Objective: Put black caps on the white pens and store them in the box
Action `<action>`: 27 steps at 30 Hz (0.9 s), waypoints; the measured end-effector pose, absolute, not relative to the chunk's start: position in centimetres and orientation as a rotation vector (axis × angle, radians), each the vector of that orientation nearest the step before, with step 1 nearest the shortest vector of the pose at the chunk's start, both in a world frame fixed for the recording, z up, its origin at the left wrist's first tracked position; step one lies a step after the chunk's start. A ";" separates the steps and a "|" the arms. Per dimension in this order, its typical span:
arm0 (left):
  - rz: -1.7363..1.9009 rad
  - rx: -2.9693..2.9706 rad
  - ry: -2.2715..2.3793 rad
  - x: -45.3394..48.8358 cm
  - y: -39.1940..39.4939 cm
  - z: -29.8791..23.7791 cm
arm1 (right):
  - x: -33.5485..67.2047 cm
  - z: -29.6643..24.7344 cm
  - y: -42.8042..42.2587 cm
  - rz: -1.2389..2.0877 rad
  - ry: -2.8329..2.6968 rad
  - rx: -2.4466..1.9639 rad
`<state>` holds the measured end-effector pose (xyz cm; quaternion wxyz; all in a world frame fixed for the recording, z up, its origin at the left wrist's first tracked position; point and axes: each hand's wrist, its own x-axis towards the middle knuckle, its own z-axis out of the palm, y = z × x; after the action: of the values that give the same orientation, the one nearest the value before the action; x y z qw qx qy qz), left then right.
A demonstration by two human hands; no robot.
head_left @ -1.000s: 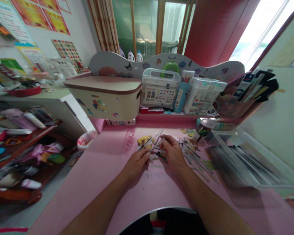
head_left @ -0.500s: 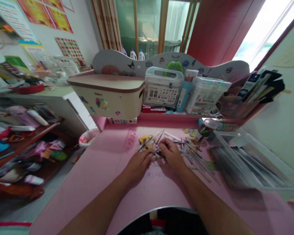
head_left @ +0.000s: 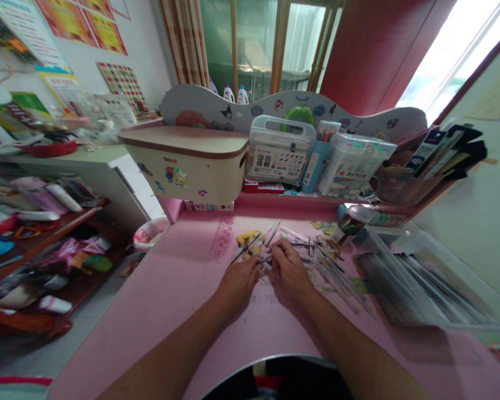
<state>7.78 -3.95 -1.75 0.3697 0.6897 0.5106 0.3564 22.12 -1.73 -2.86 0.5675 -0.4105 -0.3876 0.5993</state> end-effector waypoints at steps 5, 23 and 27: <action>0.908 1.824 1.405 7.9 -3.8 -2.0 | 21.7 -3.0 -1.7 1.421 -0.825 -0.936; 0.825 2.131 1.503 7.5 -3.7 -3.2 | 22.3 -3.1 -1.4 1.495 -0.877 -0.982; 0.947 2.149 1.436 7.0 -3.3 -2.8 | 23.4 -2.3 -1.1 1.375 -1.163 -1.023</action>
<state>7.05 -3.32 -2.75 0.1932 0.7661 0.5117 0.3376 23.43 -1.08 -2.31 0.5101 -0.4249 -0.4829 0.5711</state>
